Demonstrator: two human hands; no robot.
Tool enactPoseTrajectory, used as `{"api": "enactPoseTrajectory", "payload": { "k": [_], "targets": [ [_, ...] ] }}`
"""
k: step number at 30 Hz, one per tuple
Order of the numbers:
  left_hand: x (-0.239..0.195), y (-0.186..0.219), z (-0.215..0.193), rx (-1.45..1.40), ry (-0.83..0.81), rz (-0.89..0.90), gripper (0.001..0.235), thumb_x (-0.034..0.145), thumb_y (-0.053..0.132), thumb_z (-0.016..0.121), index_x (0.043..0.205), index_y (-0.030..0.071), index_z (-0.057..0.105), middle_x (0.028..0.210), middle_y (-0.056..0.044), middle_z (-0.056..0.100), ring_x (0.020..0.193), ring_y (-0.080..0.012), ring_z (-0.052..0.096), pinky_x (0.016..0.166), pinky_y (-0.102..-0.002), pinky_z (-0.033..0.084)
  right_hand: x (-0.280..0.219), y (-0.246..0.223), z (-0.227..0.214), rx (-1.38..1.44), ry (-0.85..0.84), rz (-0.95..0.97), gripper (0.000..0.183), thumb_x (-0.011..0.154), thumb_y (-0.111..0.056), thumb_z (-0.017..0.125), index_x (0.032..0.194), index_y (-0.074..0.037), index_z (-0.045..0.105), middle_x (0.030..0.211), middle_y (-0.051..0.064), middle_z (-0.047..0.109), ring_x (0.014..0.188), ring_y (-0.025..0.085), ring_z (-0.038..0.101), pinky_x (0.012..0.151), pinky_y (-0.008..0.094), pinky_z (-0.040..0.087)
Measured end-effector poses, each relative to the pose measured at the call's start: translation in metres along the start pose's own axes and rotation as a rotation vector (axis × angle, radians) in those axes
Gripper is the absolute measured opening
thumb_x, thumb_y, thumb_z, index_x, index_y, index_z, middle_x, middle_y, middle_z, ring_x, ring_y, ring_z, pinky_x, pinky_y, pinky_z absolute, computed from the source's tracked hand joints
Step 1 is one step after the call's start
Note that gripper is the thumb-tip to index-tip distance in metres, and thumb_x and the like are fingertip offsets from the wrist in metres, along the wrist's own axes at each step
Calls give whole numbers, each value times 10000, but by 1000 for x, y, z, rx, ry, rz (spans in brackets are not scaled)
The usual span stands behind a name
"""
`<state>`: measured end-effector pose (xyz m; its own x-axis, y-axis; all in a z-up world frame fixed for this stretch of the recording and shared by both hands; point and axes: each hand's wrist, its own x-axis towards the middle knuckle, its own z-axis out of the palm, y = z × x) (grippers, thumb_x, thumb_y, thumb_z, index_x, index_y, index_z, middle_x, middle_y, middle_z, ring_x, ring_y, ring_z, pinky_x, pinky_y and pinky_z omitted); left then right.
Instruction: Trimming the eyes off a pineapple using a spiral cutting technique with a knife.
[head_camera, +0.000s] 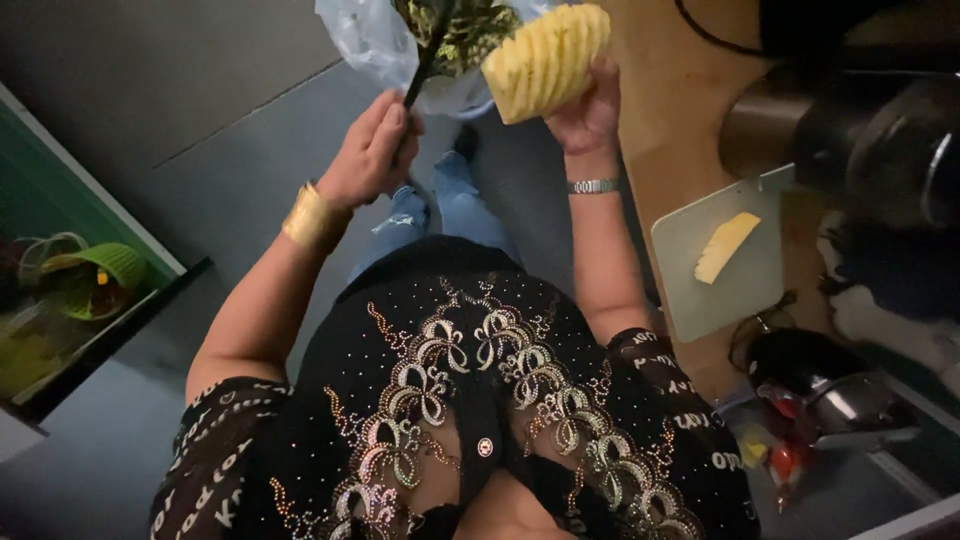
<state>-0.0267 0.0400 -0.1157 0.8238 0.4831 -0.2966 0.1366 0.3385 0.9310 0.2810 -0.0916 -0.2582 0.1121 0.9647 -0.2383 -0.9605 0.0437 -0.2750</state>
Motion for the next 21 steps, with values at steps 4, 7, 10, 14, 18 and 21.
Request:
{"api": "enactPoseTrajectory", "payload": {
  "k": [4, 7, 10, 14, 18, 21],
  "targets": [
    [-24, -16, 4, 55, 158, 81, 414, 1065, 525, 420, 1005, 121, 490, 649, 47, 416, 533, -84, 392, 493, -253, 334, -15, -12, 43, 92, 132, 57, 621, 872, -410, 806, 1392, -124, 624, 1415, 97, 669, 1413, 298, 584, 1215, 483, 504],
    [-45, 1, 11, 484, 175, 33, 187, 1060, 274, 435, 1025, 98, 483, 852, -58, 585, 752, -241, 536, 757, -400, 435, -21, -21, 55, 268, 221, 105, 557, 809, -275, 848, 1306, -86, 680, 1289, 124, 731, 1307, 311, 655, 1019, 470, 623],
    [-55, -23, 19, 874, 190, 13, 460, 1032, 549, 518, 1114, 101, 456, 827, -150, 658, 744, -452, 656, 627, -520, 461, -20, -21, 73, 48, 441, -43, 552, 753, -334, 844, 1226, -91, 696, 1115, 105, 756, 1091, 297, 712, 816, 453, 641],
    [-56, -40, 20, 1096, 262, 242, 471, 1036, 559, 548, 1085, 92, 513, 895, -103, 677, 710, -327, 675, 564, -455, 498, -25, -14, 112, 62, 558, -135, 605, 689, -264, 872, 1227, -75, 671, 1156, 142, 714, 1078, 286, 678, 802, 392, 622],
    [-58, -41, 18, 1141, 301, 239, 450, 1041, 554, 571, 1030, 109, 508, 858, -72, 675, 624, -252, 653, 484, -397, 477, -31, -10, 129, 111, 596, -171, 663, 669, -202, 883, 1258, -49, 620, 1185, 189, 671, 1076, 314, 676, 767, 421, 639],
    [-56, -39, 18, 1148, 328, 286, 448, 1054, 544, 561, 1002, 104, 495, 828, -73, 658, 591, -254, 630, 476, -386, 459, -37, -1, 144, 115, 508, -151, 686, 689, -195, 888, 1292, -46, 596, 1218, 195, 665, 1116, 311, 669, 811, 432, 640]
  ]
}}
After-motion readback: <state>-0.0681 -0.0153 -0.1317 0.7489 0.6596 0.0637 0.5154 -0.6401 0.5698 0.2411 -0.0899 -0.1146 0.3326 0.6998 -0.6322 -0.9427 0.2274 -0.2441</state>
